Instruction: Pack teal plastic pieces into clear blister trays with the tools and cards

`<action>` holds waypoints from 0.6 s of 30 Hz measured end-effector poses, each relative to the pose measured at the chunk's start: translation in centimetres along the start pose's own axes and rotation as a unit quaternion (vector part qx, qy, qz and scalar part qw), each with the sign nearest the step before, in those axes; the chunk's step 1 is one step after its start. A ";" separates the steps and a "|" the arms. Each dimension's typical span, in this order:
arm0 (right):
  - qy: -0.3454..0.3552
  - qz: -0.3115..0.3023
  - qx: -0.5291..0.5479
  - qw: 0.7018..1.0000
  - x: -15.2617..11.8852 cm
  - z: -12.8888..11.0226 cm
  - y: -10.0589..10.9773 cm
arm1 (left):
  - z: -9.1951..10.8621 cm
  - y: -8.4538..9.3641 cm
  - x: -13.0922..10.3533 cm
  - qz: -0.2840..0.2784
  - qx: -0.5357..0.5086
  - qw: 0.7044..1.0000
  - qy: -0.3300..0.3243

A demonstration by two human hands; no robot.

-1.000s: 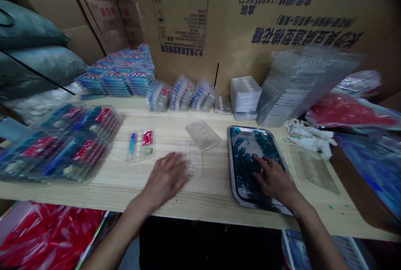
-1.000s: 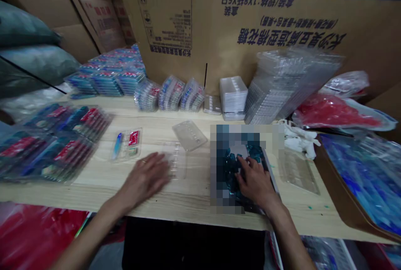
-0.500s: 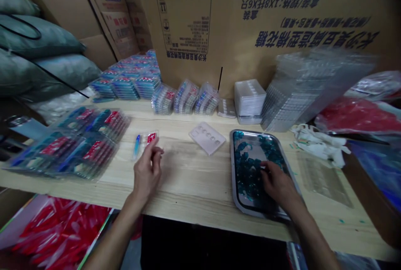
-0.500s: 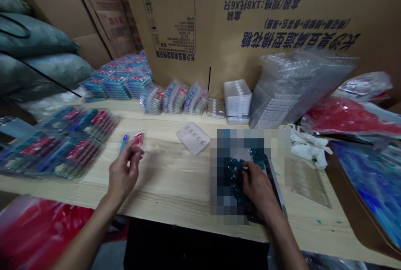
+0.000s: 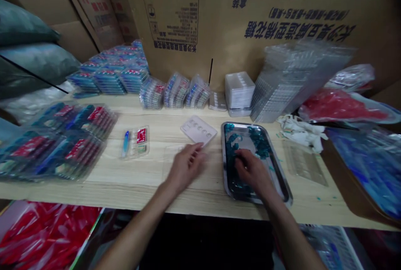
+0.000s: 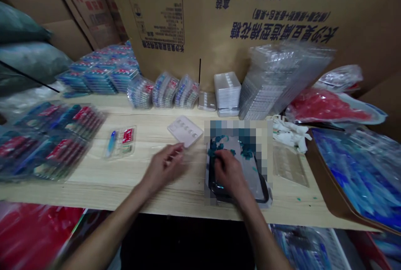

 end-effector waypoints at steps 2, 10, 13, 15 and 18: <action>0.043 -0.022 0.018 0.999 -0.4 -3.2 -1.5 | 1.9 -2.3 -1.4 -0.022 -0.084 0.996 0.009; -0.112 -0.135 0.290 0.941 -0.1 -6.2 -3.6 | -1.2 -1.3 -1.4 0.071 -0.426 0.853 0.293; -0.165 -0.149 0.373 0.901 0.1 -6.3 -4.2 | -2.2 0.8 -1.1 0.122 -0.465 0.816 0.321; -0.183 -0.153 0.392 0.889 0.2 -6.6 -4.9 | -2.2 1.7 -1.2 0.131 -0.467 0.816 0.315; -0.225 -0.167 0.459 0.843 0.1 -7.0 -6.0 | -1.9 2.3 -1.6 0.116 -0.473 0.814 0.318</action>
Point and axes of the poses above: each hand's wrist, its own x-axis towards the middle knuckle, its own y-axis out of the back of the hand, z = x × y, the point moved 1 cm from there along x, towards the middle knuckle, and after that the axes turned 5 degrees about z, right-handed, at the moved point
